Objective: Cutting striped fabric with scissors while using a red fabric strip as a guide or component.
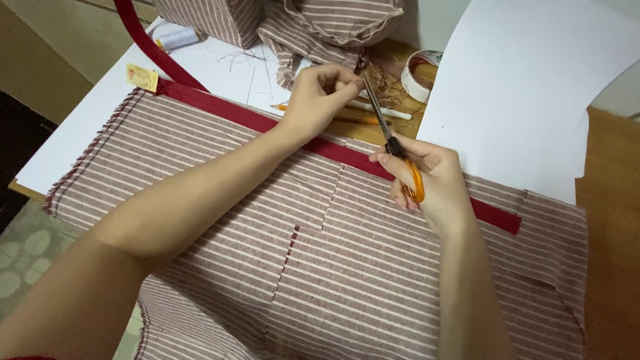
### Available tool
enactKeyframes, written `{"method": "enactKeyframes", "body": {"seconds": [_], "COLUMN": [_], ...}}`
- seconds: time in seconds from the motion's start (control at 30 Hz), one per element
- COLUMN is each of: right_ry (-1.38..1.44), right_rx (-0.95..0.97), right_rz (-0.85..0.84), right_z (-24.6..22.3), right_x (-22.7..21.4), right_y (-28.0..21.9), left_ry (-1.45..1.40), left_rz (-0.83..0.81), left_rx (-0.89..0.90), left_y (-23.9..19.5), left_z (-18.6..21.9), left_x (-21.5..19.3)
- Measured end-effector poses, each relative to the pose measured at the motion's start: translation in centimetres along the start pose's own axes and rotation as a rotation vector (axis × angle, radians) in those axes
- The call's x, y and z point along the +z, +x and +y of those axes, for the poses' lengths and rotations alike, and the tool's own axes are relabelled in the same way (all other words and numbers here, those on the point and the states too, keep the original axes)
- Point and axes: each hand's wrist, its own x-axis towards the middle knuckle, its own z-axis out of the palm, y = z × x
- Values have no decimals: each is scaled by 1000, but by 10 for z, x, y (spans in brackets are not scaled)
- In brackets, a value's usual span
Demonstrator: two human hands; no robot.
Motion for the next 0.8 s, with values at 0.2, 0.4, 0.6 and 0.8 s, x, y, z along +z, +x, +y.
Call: {"method": "enactKeyframes", "body": {"seconds": [0.2, 0.4, 0.6, 0.8], "right_ry": [-42, -64, -50, -95], "right_rx": [57, 23, 51, 1], "right_rz": [34, 18, 13, -14], "right_z": [-9, -3, -8, -7], "right_x": [5, 0, 1, 2], "right_y": [-4, -2, -5, -6], "left_ry": [1, 75, 59, 77], "left_rz": [10, -11, -115, -183], "left_rx": [-29, -1, 20, 10], "left_y": [-1, 3, 6, 12], "left_z": [3, 8, 9, 4], "left_x": [-2, -10, -19, -27]}}
